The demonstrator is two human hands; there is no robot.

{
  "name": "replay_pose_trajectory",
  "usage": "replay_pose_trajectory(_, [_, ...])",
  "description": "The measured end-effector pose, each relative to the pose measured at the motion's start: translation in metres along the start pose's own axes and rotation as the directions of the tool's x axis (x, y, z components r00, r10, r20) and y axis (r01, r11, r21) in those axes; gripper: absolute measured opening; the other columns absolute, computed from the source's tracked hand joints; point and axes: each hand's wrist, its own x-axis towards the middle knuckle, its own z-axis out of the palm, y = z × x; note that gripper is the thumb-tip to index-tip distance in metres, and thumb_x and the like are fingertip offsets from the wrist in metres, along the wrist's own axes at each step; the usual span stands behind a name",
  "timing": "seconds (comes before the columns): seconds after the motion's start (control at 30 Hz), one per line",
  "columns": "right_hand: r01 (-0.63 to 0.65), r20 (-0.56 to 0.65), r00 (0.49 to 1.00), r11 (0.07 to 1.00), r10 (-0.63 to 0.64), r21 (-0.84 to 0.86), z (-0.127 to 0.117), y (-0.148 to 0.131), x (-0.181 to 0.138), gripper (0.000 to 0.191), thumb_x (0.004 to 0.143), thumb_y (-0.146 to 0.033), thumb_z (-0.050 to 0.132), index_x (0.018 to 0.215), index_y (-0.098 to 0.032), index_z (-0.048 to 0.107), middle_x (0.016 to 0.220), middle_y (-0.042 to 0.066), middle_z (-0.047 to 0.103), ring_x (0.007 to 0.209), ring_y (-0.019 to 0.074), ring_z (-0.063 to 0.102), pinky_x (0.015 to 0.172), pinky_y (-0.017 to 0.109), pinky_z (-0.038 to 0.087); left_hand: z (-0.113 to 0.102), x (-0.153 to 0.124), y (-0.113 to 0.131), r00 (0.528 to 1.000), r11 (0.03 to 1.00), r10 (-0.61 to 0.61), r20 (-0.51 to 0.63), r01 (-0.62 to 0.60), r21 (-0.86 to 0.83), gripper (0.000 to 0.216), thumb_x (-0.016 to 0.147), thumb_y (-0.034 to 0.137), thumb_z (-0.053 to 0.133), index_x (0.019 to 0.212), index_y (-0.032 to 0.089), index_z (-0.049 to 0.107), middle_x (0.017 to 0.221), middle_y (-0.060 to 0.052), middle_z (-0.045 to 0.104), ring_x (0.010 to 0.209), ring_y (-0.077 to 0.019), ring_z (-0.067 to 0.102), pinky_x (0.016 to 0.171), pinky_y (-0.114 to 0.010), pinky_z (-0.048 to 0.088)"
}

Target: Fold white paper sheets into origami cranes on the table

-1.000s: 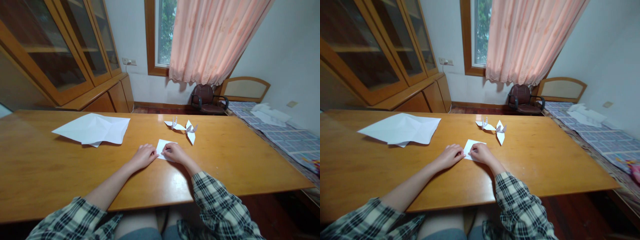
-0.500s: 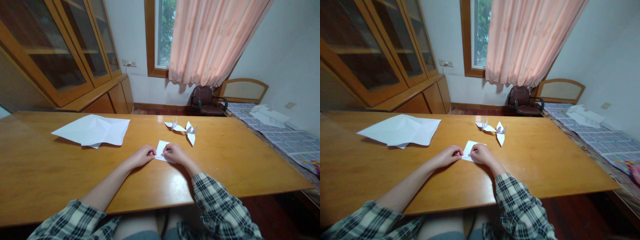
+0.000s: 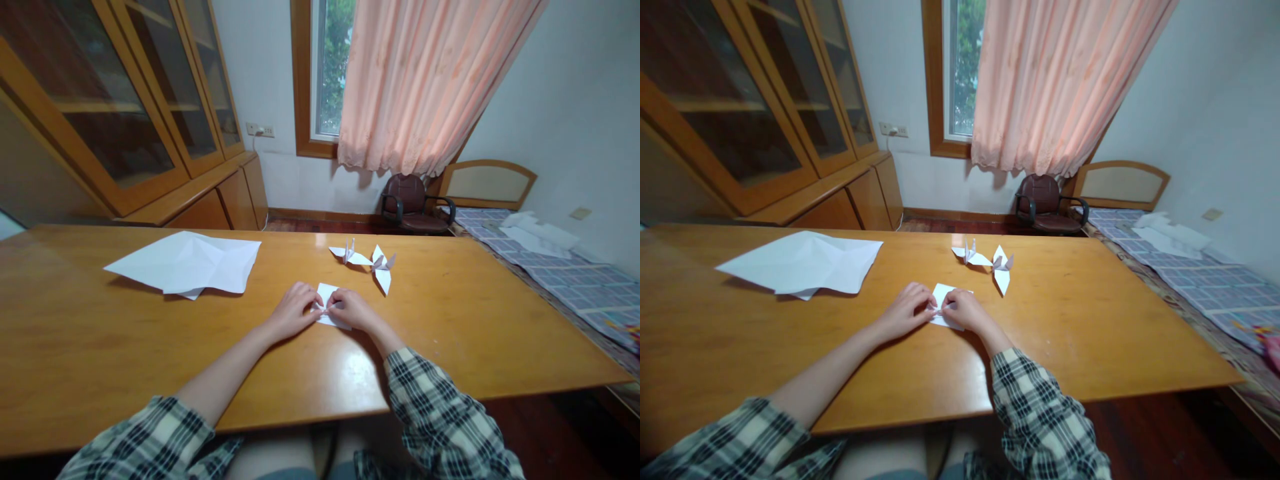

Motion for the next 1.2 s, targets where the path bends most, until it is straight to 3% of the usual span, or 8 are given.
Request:
replay_pose_trajectory(0.43, [0.013, -0.037, 0.999, 0.998, -0.015, -0.067, 0.002, 0.001, -0.002, 0.004, 0.075, -0.02, 0.065, 0.078, -0.017, 0.066, 0.08, 0.003, 0.066, 0.078, 0.0155, 0.056, 0.072, 0.025, 0.038, 0.017, 0.002, -0.009, 0.997, 0.998, -0.044, 0.064, 0.041, 0.042, 0.011, 0.084, 0.033, 0.059, 0.09, 0.024, 0.058, 0.098, -0.001, 0.056, 0.1, -0.0211, 0.045, 0.088, -0.035, 0.035])
replay_pose_trajectory(0.57, [-0.09, -0.091, 0.993, 0.969, 0.071, -0.231, -0.009, 0.003, -0.009, 0.025, 0.073, -0.039, 0.07, 0.088, -0.019, 0.065, 0.081, 0.004, 0.066, 0.082, 0.0192, 0.054, 0.073, 0.029, 0.033, 0.017, 0.003, -0.009, 0.996, 0.997, -0.051, 0.077, 0.047, 0.059, 0.011, 0.083, 0.032, 0.059, 0.092, 0.025, 0.058, 0.099, -0.001, 0.056, 0.101, -0.0214, 0.045, 0.089, -0.035, 0.035])
replay_pose_trajectory(0.67, [-0.154, -0.064, 0.988, 0.944, 0.141, -0.293, -0.019, 0.009, -0.013, 0.028, 0.081, -0.046, 0.062, 0.081, -0.018, 0.066, 0.076, 0.005, 0.065, 0.077, 0.0189, 0.053, 0.068, 0.028, 0.031, 0.018, 0.001, -0.008, 0.995, 0.995, -0.062, 0.083, 0.054, 0.085, 0.011, 0.084, 0.031, 0.057, 0.093, 0.025, 0.057, 0.102, -0.001, 0.055, 0.103, -0.0218, 0.044, 0.09, -0.036, 0.034])
replay_pose_trajectory(1.03, [-0.149, -0.168, 0.982, 0.914, 0.091, -0.378, -0.01, 0.016, 0.005, 0.026, 0.088, -0.04, 0.056, 0.078, -0.019, 0.068, 0.087, 0.006, 0.065, 0.088, 0.0195, 0.052, 0.073, 0.03, 0.03, 0.031, -0.01, 0.027, 0.988, 0.931, -0.151, -0.032, 0.153, 0.332, 0.023, 0.087, 0.032, 0.048, 0.109, 0.026, 0.052, 0.106, -0.005, 0.052, 0.102, -0.0249, 0.043, 0.088, -0.04, 0.031])
replay_pose_trajectory(1.2, [-0.137, -0.189, 0.979, 0.921, 0.07, -0.365, -0.01, 0.02, 0.005, 0.027, 0.088, -0.041, 0.056, 0.078, -0.019, 0.068, 0.084, 0.005, 0.062, 0.087, 0.0185, 0.051, 0.073, 0.03, 0.03, 0.034, -0.01, 0.032, 0.983, 0.916, -0.181, -0.041, 0.183, 0.357, 0.024, 0.087, 0.032, 0.049, 0.11, 0.028, 0.055, 0.102, -0.005, 0.052, 0.1, -0.025, 0.043, 0.086, -0.04, 0.03])
